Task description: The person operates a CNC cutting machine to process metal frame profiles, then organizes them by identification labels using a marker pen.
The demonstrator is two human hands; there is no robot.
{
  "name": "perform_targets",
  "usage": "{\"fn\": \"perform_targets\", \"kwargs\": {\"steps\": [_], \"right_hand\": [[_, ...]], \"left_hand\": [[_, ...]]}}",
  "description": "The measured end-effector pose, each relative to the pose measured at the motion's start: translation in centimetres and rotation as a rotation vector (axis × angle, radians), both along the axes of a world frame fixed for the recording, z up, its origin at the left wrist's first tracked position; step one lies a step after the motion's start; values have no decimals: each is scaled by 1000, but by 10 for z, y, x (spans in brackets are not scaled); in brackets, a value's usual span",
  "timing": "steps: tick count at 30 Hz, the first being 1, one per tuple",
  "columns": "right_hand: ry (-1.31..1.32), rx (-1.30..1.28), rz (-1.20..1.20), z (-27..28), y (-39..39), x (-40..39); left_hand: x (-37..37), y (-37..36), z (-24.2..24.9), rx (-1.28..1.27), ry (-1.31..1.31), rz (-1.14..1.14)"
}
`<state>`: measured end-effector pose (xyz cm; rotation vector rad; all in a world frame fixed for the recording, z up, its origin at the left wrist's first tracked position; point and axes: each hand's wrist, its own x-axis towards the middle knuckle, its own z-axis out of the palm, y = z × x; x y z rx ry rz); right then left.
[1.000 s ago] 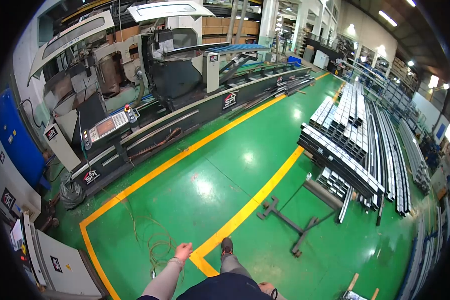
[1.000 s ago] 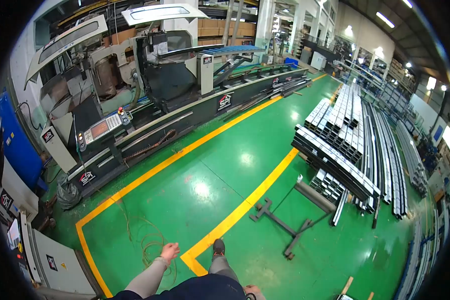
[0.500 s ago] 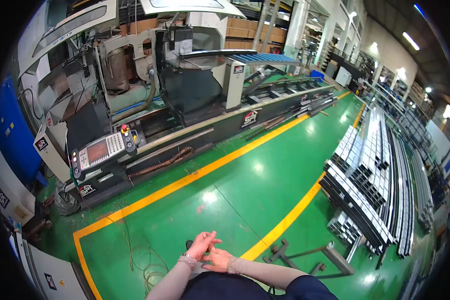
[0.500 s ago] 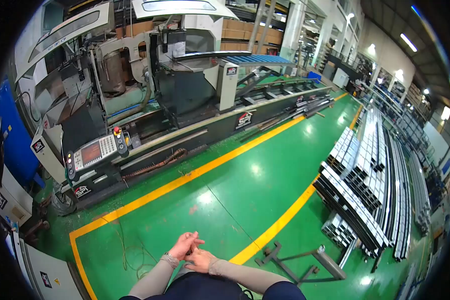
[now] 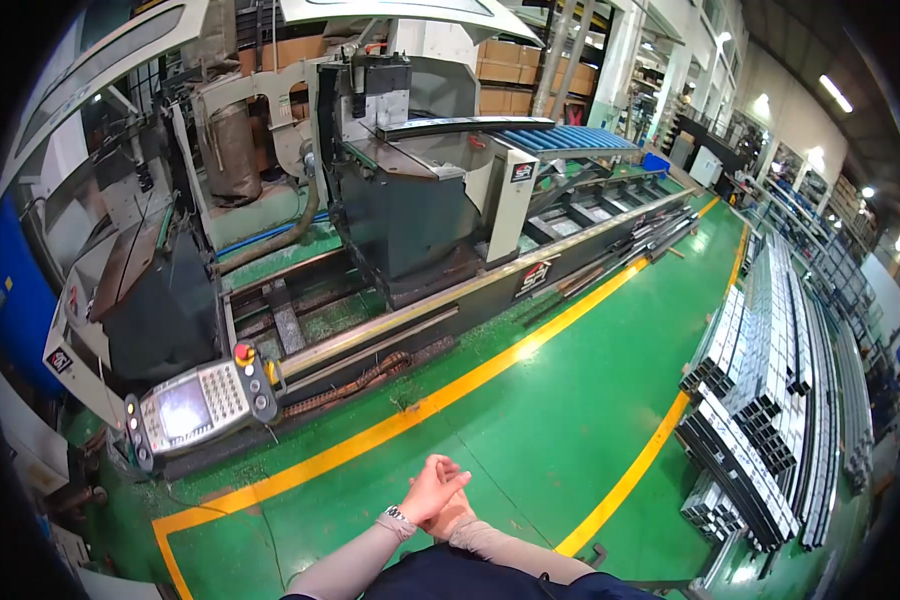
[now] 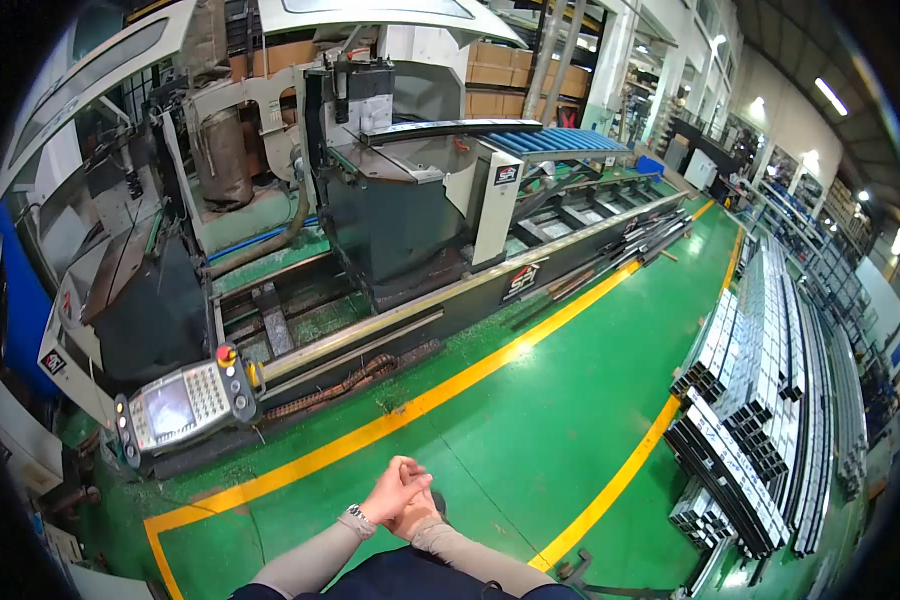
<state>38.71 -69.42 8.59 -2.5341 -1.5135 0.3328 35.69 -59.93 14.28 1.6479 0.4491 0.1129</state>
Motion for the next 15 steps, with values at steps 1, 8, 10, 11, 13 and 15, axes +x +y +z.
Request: {"fn": "perform_targets", "kwargs": {"steps": [1,8,10,11,13,15], "right_hand": [[-3,5,-19,-7,17,23],[275,-82,33,-41,112,203],[498,-68,24,-40,140,259],[490,-133,43,-39,157,281],[453,-276,66,-25,187,321],[459,-331,139,-25,221,358]], "left_hand": [[19,16,-10,-88,-60,47],[128,166,-77,-244,76,148],[149,211,-77,-228,72,256],[157,233,-73,-248,55,302],[176,269,-53,-313,-48,425],[206,309,-32,-291,-81,510]]}}
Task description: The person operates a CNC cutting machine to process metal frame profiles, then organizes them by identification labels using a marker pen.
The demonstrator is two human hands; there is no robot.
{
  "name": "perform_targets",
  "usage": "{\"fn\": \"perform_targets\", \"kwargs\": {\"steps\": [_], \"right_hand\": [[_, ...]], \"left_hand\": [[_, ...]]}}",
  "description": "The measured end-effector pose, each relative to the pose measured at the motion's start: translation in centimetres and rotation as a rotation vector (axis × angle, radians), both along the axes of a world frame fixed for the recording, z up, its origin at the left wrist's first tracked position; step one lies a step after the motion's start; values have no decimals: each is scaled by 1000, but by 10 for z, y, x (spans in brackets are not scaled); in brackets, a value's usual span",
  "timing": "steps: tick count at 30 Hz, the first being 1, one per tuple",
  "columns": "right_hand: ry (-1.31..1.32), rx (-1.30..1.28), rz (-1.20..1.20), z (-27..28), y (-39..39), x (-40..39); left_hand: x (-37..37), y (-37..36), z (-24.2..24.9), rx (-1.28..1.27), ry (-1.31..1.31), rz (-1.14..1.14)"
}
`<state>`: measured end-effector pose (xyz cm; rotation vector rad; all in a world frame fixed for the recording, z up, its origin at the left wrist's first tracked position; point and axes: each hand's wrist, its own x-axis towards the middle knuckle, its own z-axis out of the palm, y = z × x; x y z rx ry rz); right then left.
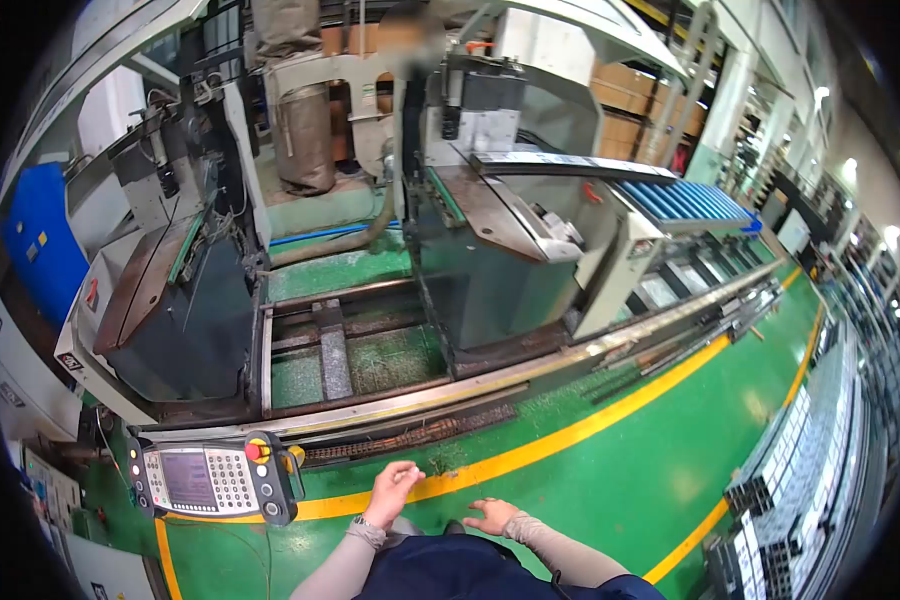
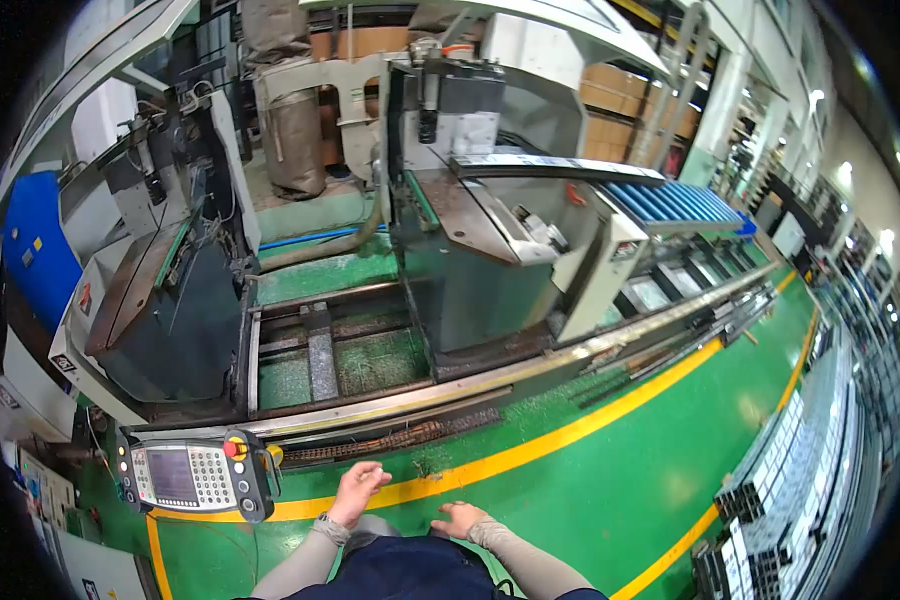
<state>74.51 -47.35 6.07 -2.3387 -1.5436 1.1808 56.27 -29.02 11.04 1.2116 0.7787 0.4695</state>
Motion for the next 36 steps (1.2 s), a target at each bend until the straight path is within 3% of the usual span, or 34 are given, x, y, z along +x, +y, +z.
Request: {"fn": "perform_targets", "kwargs": {"steps": [2,5,9,13,18,24,29,33,36], "right_hand": [[43,-36,21,-13,36,33],[90,-41,-145,-60,80,81],[115,-28,-733,-145,85,132],[114,-139,-997,-97,71,131],[156,-247,-1151,-168,29,133],[202,-220,-1395,-187,30,161],[138,-1,-1524,-181,37,227],[-101,469,-1688,-157,14,302],[-290,923,-1691,-18,41,396]], "left_hand": [[35,43,23,10,-44,63],[96,110,60,42,-200,14],[172,210,111,181,-242,-163],[247,293,177,257,-286,-250],[351,370,234,212,-312,-294],[501,437,239,126,-227,-236],[627,502,216,257,-22,-40],[698,543,192,334,-19,-13],[726,562,182,231,121,108]]}}
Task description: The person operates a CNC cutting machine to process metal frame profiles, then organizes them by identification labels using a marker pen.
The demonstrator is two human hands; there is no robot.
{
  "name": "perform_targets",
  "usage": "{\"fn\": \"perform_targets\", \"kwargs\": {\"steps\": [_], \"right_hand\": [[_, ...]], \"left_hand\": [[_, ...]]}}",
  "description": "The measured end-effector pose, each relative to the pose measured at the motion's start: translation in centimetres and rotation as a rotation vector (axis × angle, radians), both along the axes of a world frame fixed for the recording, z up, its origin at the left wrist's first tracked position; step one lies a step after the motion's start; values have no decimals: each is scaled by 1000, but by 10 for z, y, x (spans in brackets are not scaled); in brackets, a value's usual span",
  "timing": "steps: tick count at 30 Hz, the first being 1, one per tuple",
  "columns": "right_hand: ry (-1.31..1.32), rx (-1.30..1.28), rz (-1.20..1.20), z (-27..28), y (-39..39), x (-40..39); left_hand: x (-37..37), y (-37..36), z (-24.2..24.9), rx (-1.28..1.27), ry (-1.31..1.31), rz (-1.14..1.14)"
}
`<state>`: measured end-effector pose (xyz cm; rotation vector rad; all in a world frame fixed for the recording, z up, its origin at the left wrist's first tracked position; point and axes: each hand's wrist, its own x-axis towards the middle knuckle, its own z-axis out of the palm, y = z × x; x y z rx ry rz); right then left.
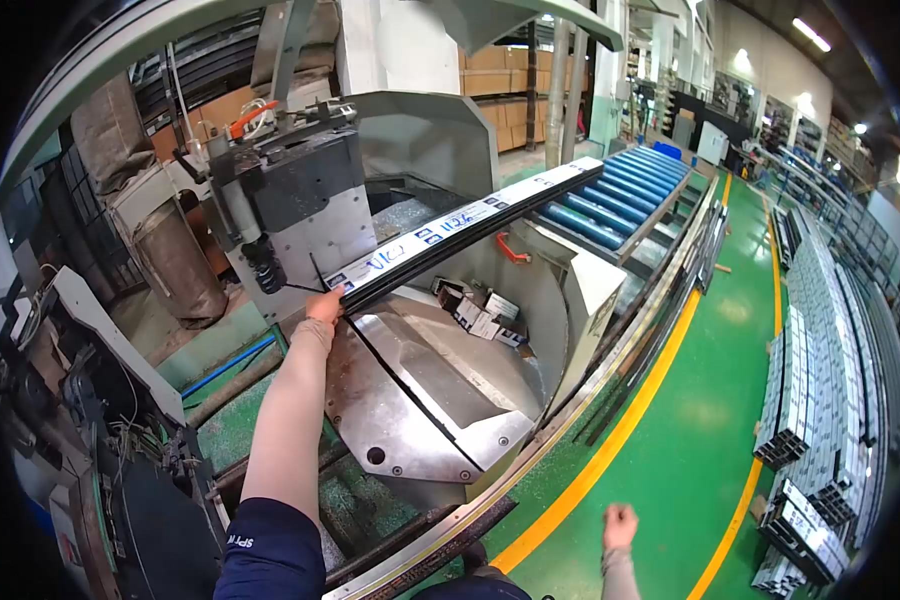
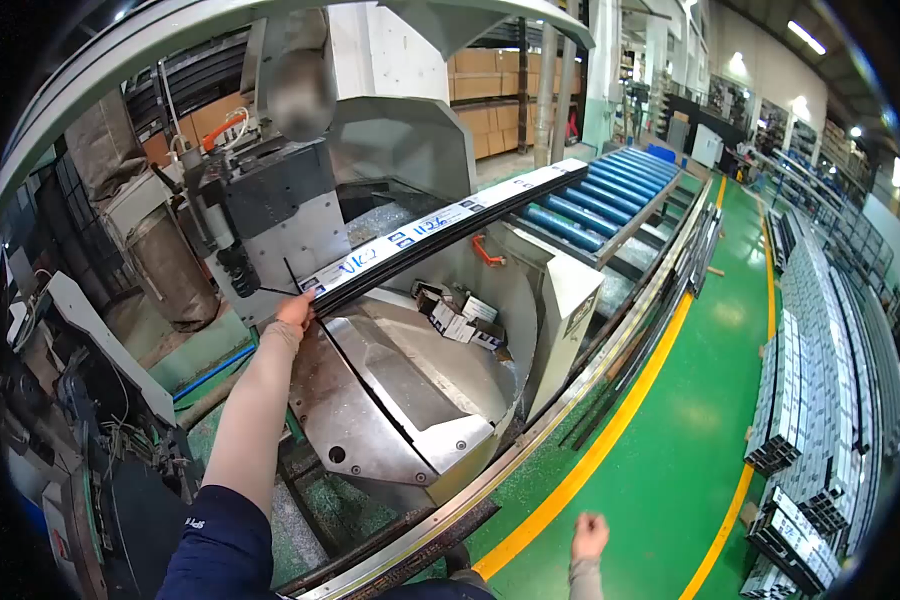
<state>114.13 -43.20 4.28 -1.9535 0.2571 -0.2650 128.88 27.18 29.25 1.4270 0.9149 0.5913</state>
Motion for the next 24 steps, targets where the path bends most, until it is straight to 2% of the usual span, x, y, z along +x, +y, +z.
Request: {"fn": "perform_targets", "kwargs": {"steps": [3,5,7,8,10,11,13,14,15,16,17,18,19,20,21,24], "right_hand": [[-244,100,74,123,46,87],[-332,292,237,182,94,136],[-313,366,466,238,150,174],[-227,563,578,259,179,192],[21,730,729,279,238,230],[176,741,747,287,268,248],[227,767,835,293,324,275],[349,813,839,286,350,304],[258,1033,926,300,374,297],[278,1186,890,315,391,293],[288,1263,871,307,404,322],[187,1285,815,303,422,326],[135,1285,752,291,436,334],[149,1300,771,285,424,328],[141,1357,794,285,436,313],[238,1314,711,295,455,238]], "left_hand": [[-2,-14,4,-155,-23,-69],[-19,-48,13,-133,-49,-53],[-38,-81,27,-93,-100,-77],[-55,-102,40,-74,-147,-138],[-81,-145,63,22,-220,-113],[-84,-153,56,0,-269,-89],[-115,-193,82,17,-275,-11],[-136,-205,90,245,-201,-6],[-126,-203,60,236,-411,37],[-154,-216,88,266,-288,89],[-144,-213,64,5,-641,85],[-169,-207,74,32,-547,69],[-181,-193,67,-56,-620,103],[-201,-194,62,30,-621,139],[-221,-182,60,104,-616,177],[-318,-155,69,115,-573,176]]}}
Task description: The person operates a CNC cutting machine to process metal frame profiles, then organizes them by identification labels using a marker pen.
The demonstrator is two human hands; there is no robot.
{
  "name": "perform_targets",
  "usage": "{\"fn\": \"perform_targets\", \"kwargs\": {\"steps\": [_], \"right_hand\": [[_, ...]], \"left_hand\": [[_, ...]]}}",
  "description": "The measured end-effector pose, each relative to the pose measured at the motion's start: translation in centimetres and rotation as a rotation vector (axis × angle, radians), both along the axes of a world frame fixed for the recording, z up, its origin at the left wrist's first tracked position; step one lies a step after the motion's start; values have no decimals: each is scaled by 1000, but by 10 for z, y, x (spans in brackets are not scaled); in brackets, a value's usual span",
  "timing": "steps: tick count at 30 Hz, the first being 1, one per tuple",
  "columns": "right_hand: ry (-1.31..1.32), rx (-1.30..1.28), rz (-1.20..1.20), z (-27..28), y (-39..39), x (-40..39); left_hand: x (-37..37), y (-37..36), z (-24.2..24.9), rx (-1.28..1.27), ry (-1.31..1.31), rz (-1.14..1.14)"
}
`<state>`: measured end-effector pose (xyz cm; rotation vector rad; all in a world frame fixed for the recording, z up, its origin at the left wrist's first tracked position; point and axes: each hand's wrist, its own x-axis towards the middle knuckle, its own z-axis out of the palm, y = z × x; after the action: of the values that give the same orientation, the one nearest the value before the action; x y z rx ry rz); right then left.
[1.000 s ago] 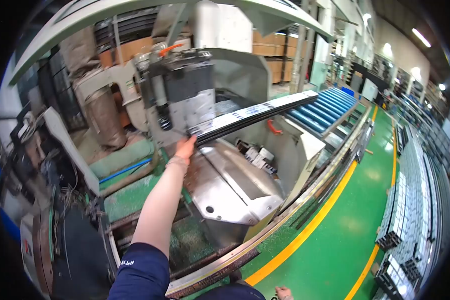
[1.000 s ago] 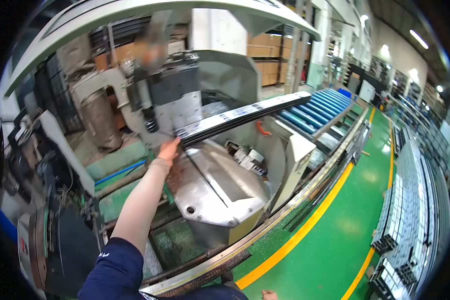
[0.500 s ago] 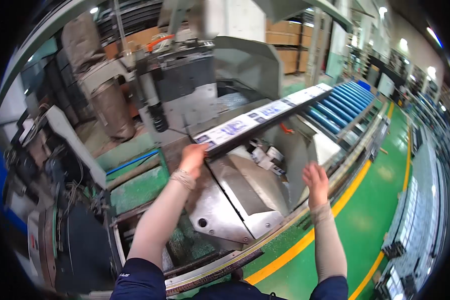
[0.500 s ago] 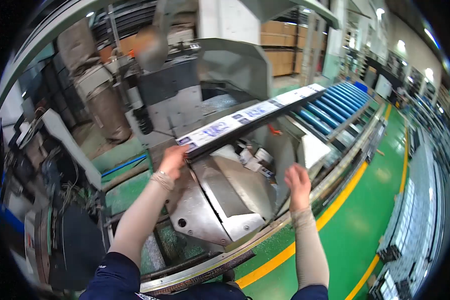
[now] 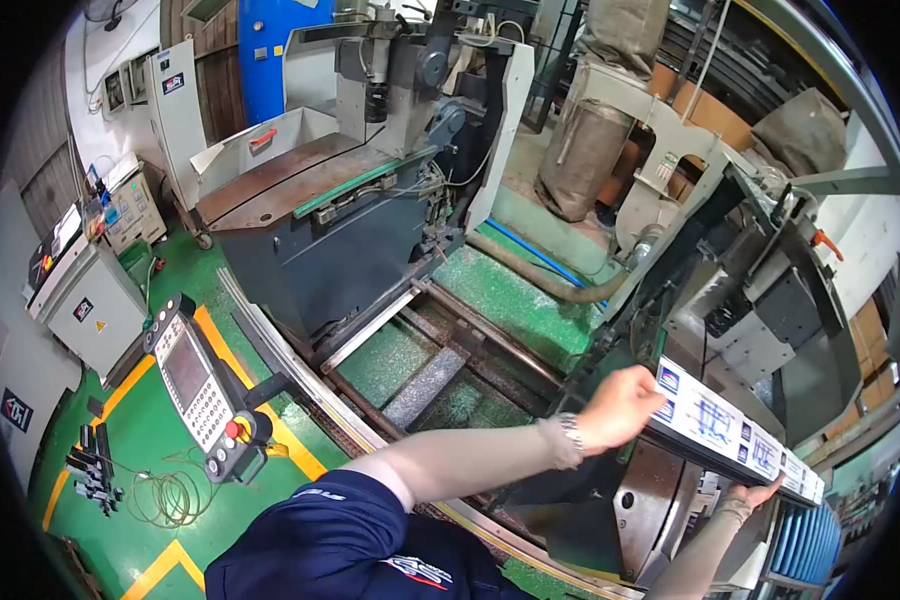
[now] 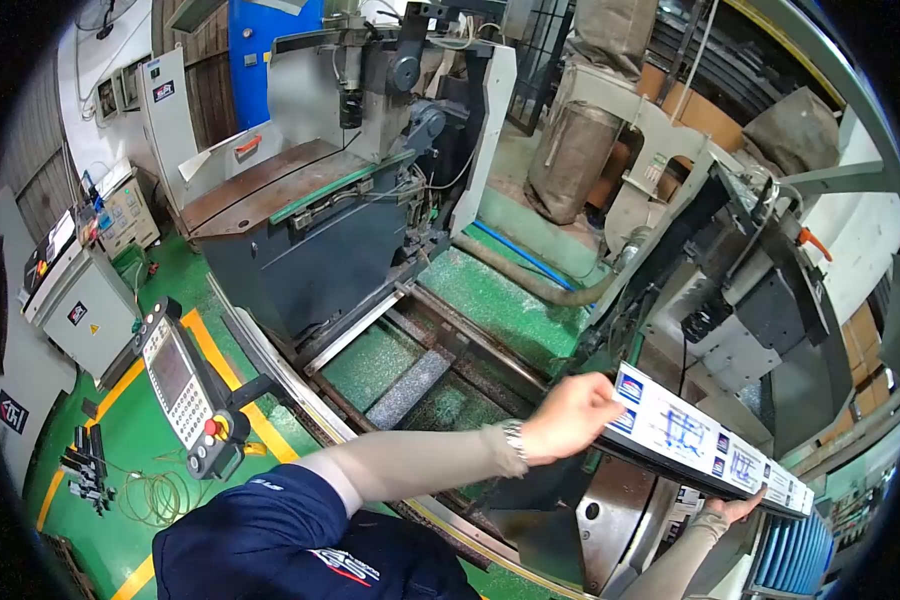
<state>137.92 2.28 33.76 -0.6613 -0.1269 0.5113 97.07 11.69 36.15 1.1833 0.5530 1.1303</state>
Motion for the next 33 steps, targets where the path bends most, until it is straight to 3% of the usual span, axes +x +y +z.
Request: {"fn": "perform_targets", "kwargs": {"steps": [3,7,11,13,17,25,27,30,33], "right_hand": [[15,-38,187,-5,12,-48],[17,-137,278,17,34,-221],[95,-50,358,17,81,-371],[80,13,446,24,103,-449],[180,32,714,-2,152,-532],[218,-117,825,-30,253,-636],[258,-160,820,-38,276,-649],[269,-169,811,-49,308,-667],[320,-157,807,-56,339,-674]], "left_hand": [[-92,30,-12,-67,-169,-80],[-248,88,-9,-87,-150,-27],[-389,149,-7,35,104,148],[-446,178,-10,-5,14,169],[-548,251,-38,123,321,400],[-631,359,-57,327,795,948],[-638,376,-56,277,1018,1033],[-646,384,-48,148,1296,984],[-649,388,-66,185,1046,1198]]}}
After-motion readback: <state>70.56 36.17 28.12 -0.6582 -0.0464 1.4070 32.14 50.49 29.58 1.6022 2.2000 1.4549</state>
